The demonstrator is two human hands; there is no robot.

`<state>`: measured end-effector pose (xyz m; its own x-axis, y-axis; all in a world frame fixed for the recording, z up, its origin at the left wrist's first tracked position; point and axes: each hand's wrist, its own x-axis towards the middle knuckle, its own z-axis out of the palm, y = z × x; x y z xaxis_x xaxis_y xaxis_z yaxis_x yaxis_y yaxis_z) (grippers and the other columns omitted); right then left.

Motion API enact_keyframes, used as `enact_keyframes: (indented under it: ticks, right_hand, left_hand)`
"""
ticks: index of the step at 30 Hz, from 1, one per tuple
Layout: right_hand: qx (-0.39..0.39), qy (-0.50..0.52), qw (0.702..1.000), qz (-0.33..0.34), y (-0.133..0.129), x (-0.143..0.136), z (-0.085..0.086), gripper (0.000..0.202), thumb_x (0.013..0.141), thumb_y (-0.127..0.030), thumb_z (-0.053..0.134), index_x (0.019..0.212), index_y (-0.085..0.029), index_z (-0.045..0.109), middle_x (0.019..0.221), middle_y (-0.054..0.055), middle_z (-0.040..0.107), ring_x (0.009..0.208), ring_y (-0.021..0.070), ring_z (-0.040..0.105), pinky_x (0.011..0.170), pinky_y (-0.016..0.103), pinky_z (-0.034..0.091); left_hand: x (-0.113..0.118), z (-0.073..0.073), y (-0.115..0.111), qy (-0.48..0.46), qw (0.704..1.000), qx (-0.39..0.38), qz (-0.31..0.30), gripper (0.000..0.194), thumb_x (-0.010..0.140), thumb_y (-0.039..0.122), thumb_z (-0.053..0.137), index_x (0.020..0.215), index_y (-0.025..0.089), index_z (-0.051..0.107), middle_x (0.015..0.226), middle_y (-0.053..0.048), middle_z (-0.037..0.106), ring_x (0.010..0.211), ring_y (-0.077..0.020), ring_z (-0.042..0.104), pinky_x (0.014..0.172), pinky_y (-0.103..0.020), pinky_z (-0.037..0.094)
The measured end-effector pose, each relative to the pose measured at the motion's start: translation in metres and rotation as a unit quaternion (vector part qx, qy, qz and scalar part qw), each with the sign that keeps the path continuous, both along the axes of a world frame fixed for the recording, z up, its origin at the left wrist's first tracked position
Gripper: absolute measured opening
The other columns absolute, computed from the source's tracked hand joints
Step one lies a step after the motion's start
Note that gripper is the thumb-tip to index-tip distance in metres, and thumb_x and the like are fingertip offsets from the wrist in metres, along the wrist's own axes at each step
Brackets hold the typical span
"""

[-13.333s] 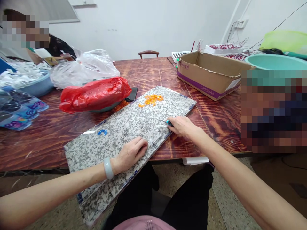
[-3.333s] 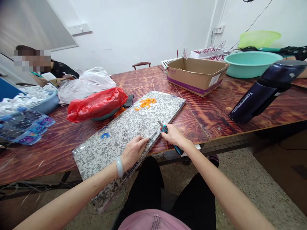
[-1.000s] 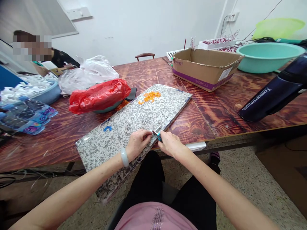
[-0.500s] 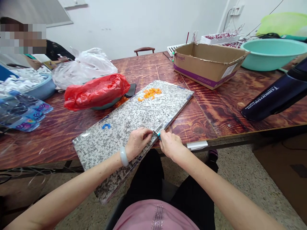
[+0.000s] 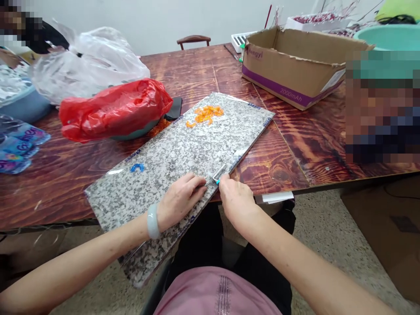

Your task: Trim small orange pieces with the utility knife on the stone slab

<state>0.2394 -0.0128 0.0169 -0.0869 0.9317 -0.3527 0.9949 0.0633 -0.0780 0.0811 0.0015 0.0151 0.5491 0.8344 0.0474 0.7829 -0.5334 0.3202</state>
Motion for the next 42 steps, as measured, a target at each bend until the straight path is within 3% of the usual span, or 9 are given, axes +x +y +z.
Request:
enact_keyframes:
  ticks: [8, 10, 13, 16, 20, 25, 35, 39, 42]
  right_hand:
    - [0.010, 0.036, 0.999, 0.001, -0.002, -0.001, 0.003, 0.018, 0.085, -0.018, 0.041, 0.100, -0.010, 0.046, 0.086, 0.016, 0.062, 0.080, 0.0240, 0.062, 0.065, 0.029, 0.044]
    - [0.006, 0.039, 0.999, -0.005, -0.009, 0.002, 0.004, 0.020, 0.084, -0.018, 0.042, 0.102, -0.010, 0.046, 0.090, 0.016, 0.062, 0.082, 0.0242, 0.061, 0.067, 0.030, 0.044]
    - [0.003, 0.042, 0.999, -0.010, -0.021, 0.008, 0.004, 0.021, 0.084, -0.017, 0.041, 0.103, -0.009, 0.046, 0.091, 0.016, 0.061, 0.083, 0.0243, 0.061, 0.068, 0.030, 0.044]
    - [0.002, 0.039, 0.999, -0.007, -0.026, 0.013, 0.005, 0.021, 0.084, -0.017, 0.042, 0.102, -0.009, 0.047, 0.091, 0.016, 0.062, 0.083, 0.0255, 0.061, 0.068, 0.032, 0.044]
    - [0.005, 0.042, 0.999, -0.005, -0.026, 0.012, 0.004, 0.018, 0.083, -0.016, 0.042, 0.098, -0.009, 0.048, 0.091, 0.016, 0.062, 0.082, 0.0261, 0.061, 0.068, 0.033, 0.044]
    - [0.027, 0.050, 0.998, -0.020, -0.029, 0.009, 0.001, 0.019, 0.084, -0.015, 0.040, 0.101, -0.009, 0.047, 0.091, 0.016, 0.061, 0.083, 0.0251, 0.061, 0.067, 0.032, 0.044]
    - [0.035, 0.068, 0.997, -0.015, -0.031, 0.014, -0.004, 0.023, 0.082, -0.023, 0.044, 0.101, -0.010, 0.048, 0.093, 0.016, 0.060, 0.084, 0.0247, 0.060, 0.067, 0.031, 0.041]
    - [0.004, 0.115, 0.993, 0.001, -0.017, 0.035, 0.002, 0.022, 0.081, -0.032, 0.044, 0.091, -0.015, 0.055, 0.087, 0.011, 0.061, 0.077, 0.0216, 0.059, 0.060, 0.026, 0.037]
    - [0.083, 0.134, 0.987, 0.003, 0.005, 0.051, 0.005, 0.024, 0.084, -0.034, 0.039, 0.088, -0.017, 0.056, 0.079, 0.008, 0.061, 0.072, 0.0180, 0.057, 0.058, 0.023, 0.032]
  left_hand:
    - [0.006, 0.000, 0.005, 0.030, 0.999, 0.021, -0.003, 0.016, 0.086, 0.021, 0.039, 0.085, 0.015, 0.054, 0.081, -0.005, 0.055, 0.077, -0.0152, 0.053, 0.071, -0.027, 0.043]
    - [-0.002, -0.002, 0.013, 0.023, 0.999, 0.039, 0.010, 0.017, 0.085, 0.020, 0.040, 0.085, 0.015, 0.055, 0.081, -0.006, 0.056, 0.078, -0.0157, 0.054, 0.072, -0.027, 0.043]
    - [-0.024, -0.001, 0.023, 0.027, 0.994, 0.058, 0.084, 0.016, 0.081, 0.018, 0.042, 0.078, 0.014, 0.057, 0.077, -0.006, 0.059, 0.075, -0.0169, 0.055, 0.071, -0.029, 0.043]
    - [-0.039, 0.004, 0.022, -0.014, 0.992, 0.045, 0.115, 0.014, 0.078, 0.019, 0.046, 0.077, 0.015, 0.060, 0.072, -0.004, 0.061, 0.070, -0.0157, 0.056, 0.067, -0.027, 0.043]
    - [-0.024, 0.005, 0.006, -0.090, 0.992, -0.007, 0.091, 0.015, 0.076, 0.022, 0.049, 0.080, 0.016, 0.063, 0.072, -0.002, 0.064, 0.065, -0.0125, 0.057, 0.062, -0.022, 0.042]
    - [0.002, -0.001, -0.003, -0.089, 0.994, -0.003, 0.069, 0.016, 0.076, 0.021, 0.049, 0.077, 0.015, 0.064, 0.071, -0.002, 0.065, 0.064, -0.0120, 0.056, 0.061, -0.021, 0.041]
    - [0.004, -0.009, -0.003, -0.111, 0.991, -0.005, 0.077, 0.018, 0.078, 0.023, 0.047, 0.078, 0.016, 0.063, 0.072, -0.002, 0.064, 0.067, -0.0122, 0.056, 0.063, -0.022, 0.040]
    - [0.005, -0.012, -0.003, -0.117, 0.990, 0.010, 0.081, 0.018, 0.079, 0.024, 0.046, 0.079, 0.017, 0.063, 0.073, -0.002, 0.064, 0.066, -0.0123, 0.056, 0.062, -0.023, 0.040]
    - [0.009, -0.013, -0.001, -0.110, 0.991, 0.024, 0.071, 0.017, 0.080, 0.023, 0.047, 0.077, 0.017, 0.063, 0.073, -0.002, 0.064, 0.067, -0.0127, 0.056, 0.063, -0.023, 0.040]
